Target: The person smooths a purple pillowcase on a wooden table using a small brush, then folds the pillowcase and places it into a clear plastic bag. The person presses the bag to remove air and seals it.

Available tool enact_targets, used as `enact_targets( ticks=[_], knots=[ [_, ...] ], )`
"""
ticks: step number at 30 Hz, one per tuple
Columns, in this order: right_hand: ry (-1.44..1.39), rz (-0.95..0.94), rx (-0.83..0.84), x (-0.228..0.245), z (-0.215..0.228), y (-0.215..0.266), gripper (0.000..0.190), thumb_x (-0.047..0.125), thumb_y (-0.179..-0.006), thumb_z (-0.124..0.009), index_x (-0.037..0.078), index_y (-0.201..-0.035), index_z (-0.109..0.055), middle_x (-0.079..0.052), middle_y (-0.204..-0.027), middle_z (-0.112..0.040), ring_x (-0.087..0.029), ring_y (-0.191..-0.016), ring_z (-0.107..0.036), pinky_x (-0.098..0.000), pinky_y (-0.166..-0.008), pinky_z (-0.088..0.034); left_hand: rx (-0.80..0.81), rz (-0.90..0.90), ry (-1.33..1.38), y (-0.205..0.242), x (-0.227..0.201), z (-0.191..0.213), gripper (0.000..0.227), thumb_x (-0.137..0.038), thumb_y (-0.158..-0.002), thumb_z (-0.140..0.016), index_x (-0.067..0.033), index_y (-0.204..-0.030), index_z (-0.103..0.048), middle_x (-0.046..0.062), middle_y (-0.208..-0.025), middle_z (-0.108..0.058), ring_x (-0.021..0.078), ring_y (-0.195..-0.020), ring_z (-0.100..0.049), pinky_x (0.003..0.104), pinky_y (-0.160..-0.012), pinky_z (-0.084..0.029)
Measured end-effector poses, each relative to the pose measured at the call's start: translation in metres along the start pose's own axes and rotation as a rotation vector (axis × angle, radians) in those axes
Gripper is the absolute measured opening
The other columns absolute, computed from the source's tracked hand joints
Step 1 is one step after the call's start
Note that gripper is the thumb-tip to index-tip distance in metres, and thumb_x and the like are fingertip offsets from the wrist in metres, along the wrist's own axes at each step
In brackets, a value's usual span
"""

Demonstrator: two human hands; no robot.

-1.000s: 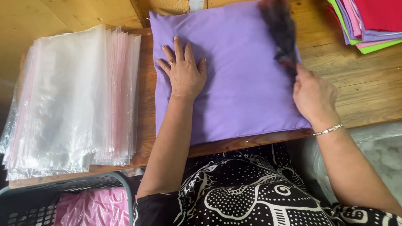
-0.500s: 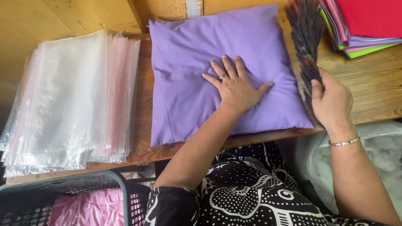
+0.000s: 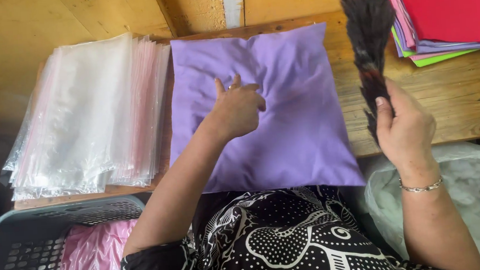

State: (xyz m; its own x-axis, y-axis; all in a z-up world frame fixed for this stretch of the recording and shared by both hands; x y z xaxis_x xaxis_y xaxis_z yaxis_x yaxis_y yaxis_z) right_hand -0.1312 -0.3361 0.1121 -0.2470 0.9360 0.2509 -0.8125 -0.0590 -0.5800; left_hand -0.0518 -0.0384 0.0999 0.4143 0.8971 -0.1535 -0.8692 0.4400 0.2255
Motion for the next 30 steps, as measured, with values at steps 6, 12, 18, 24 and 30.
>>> enact_targets(
  ticks=[6, 12, 18, 24, 30],
  knots=[
    [0.002, 0.401, 0.149, 0.11, -0.032, 0.001, 0.039, 0.028, -0.099, -0.06, 0.028, -0.138, -0.065, 0.001, -0.082, -0.065, -0.025, -0.069, -0.071, -0.0412, -0.058, -0.057, -0.485, 0.185, -0.023, 0.009, -0.004, -0.044, 0.08, -0.061, -0.091, -0.06, -0.0042, -0.147, -0.055, 0.027, -0.159, -0.039, 0.0553, -0.153, -0.008, 0.085, -0.111, 0.004],
    [0.24, 0.411, 0.404, 0.078, -0.108, -0.026, 0.048, 0.021, -0.099, -0.046, 0.034, -0.144, -0.058, -0.003, -0.082, -0.067, -0.028, -0.069, -0.075, -0.0462, -0.059, -0.059, -0.212, 0.276, 0.033, 0.006, 0.002, -0.055, 0.083, -0.067, -0.101, -0.032, -0.0114, -0.163, -0.025, 0.02, -0.171, -0.014, 0.0474, -0.156, 0.003, 0.079, -0.116, 0.007],
    [0.39, -0.041, 0.385, -0.163, -0.178, -0.065, 0.047, 0.044, -0.109, -0.046, 0.036, -0.151, -0.064, -0.019, -0.104, -0.079, -0.046, -0.095, -0.075, -0.0559, -0.077, -0.058, -0.301, 0.285, 0.126, 0.002, 0.002, -0.052, 0.094, -0.073, -0.098, -0.028, -0.0066, -0.164, -0.02, 0.024, -0.171, -0.011, 0.0522, -0.154, 0.007, 0.079, -0.114, 0.014],
    [0.129, 0.241, 0.194, 0.053, -0.082, -0.072, 0.043, 0.024, -0.105, -0.059, 0.015, -0.146, -0.066, -0.019, -0.098, -0.071, -0.04, -0.089, -0.073, -0.05, -0.072, -0.057, -0.387, 0.263, 0.11, -0.012, -0.006, -0.055, 0.097, -0.071, -0.096, -0.036, -0.002, -0.162, -0.022, 0.031, -0.167, -0.016, 0.0569, -0.153, 0.0, 0.082, -0.112, 0.009],
    [0.185, 0.383, 0.515, 0.102, -0.158, -0.036, 0.055, 0.017, -0.094, -0.05, 0.029, -0.147, -0.054, -0.007, -0.08, -0.069, -0.031, -0.067, -0.076, -0.0499, -0.058, -0.06, -0.247, 0.243, 0.113, -0.014, 0.007, -0.067, 0.077, -0.073, -0.09, -0.039, -0.0188, -0.139, -0.063, 0.024, -0.159, -0.038, 0.0532, -0.154, -0.012, 0.081, -0.114, -0.003]
  ],
)
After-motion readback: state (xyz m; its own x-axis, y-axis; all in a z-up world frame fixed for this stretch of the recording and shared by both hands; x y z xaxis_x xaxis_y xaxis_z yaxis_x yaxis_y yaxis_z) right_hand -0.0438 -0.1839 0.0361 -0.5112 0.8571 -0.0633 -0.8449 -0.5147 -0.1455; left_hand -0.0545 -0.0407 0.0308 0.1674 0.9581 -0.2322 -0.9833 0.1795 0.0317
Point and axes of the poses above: each hand's wrist, its own y-axis away from the middle knuckle, its own z-axis out of the back of the hand, x = y × z, the point moved 5 cm from there along -y, towards the middle knuckle
